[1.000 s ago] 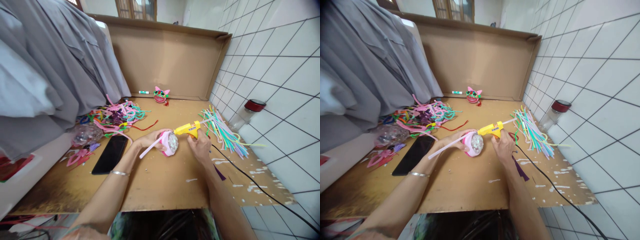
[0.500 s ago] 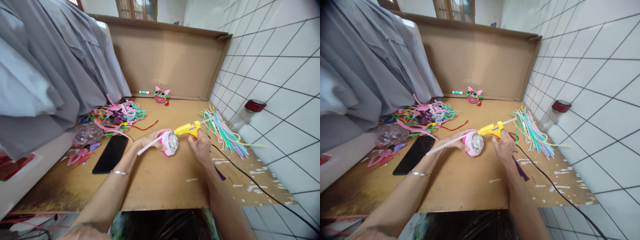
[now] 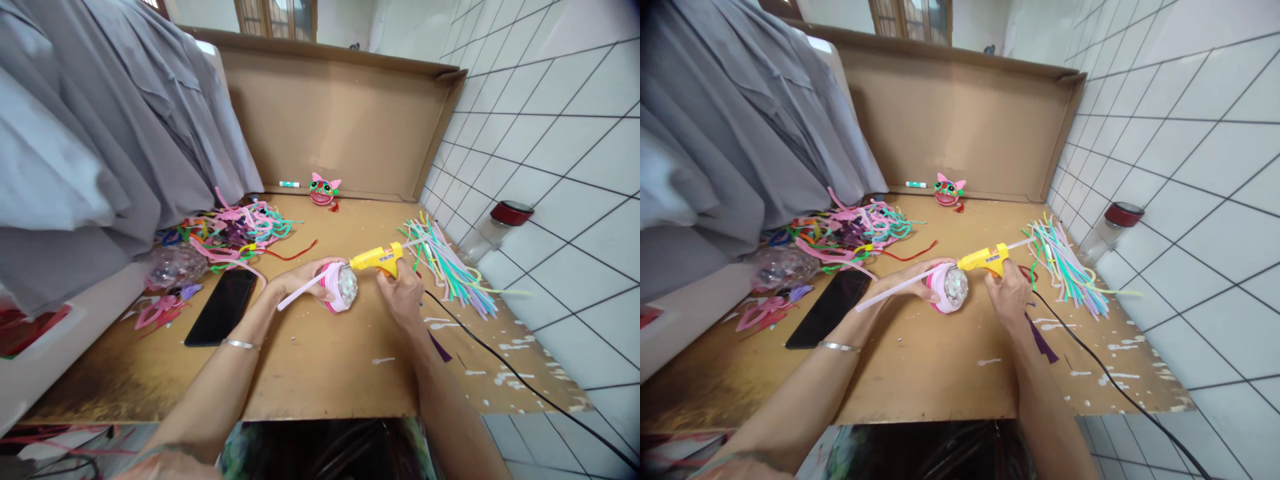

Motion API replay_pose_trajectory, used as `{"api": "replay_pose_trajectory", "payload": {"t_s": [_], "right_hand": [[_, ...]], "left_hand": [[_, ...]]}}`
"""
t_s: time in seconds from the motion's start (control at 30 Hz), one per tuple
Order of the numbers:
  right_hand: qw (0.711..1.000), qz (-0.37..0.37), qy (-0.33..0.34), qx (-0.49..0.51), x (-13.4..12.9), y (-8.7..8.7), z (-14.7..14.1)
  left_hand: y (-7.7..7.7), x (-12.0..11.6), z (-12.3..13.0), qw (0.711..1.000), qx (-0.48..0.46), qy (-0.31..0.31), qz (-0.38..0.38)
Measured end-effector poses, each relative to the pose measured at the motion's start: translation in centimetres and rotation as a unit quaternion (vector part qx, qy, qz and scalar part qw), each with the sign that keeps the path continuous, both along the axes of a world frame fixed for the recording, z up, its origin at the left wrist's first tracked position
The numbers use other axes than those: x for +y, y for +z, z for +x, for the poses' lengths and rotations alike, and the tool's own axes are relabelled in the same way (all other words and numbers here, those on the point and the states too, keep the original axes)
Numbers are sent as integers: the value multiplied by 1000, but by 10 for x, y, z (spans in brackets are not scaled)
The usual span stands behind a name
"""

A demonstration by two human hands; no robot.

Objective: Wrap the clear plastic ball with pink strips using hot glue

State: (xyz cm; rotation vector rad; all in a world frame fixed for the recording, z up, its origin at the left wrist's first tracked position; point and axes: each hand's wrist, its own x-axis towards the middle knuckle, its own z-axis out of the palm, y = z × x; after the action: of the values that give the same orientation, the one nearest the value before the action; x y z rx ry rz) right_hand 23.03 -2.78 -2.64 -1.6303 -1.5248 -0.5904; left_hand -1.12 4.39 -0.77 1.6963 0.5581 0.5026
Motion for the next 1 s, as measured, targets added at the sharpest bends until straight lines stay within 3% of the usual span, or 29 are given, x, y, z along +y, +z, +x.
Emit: {"api": "replay_pose_trajectory", "payload": {"t_s": [1.0], "right_hand": [[1000, -9, 17, 7, -1, 2, 0]], "left_hand": [[-3, 2, 0, 1000, 0, -8, -1]]}}
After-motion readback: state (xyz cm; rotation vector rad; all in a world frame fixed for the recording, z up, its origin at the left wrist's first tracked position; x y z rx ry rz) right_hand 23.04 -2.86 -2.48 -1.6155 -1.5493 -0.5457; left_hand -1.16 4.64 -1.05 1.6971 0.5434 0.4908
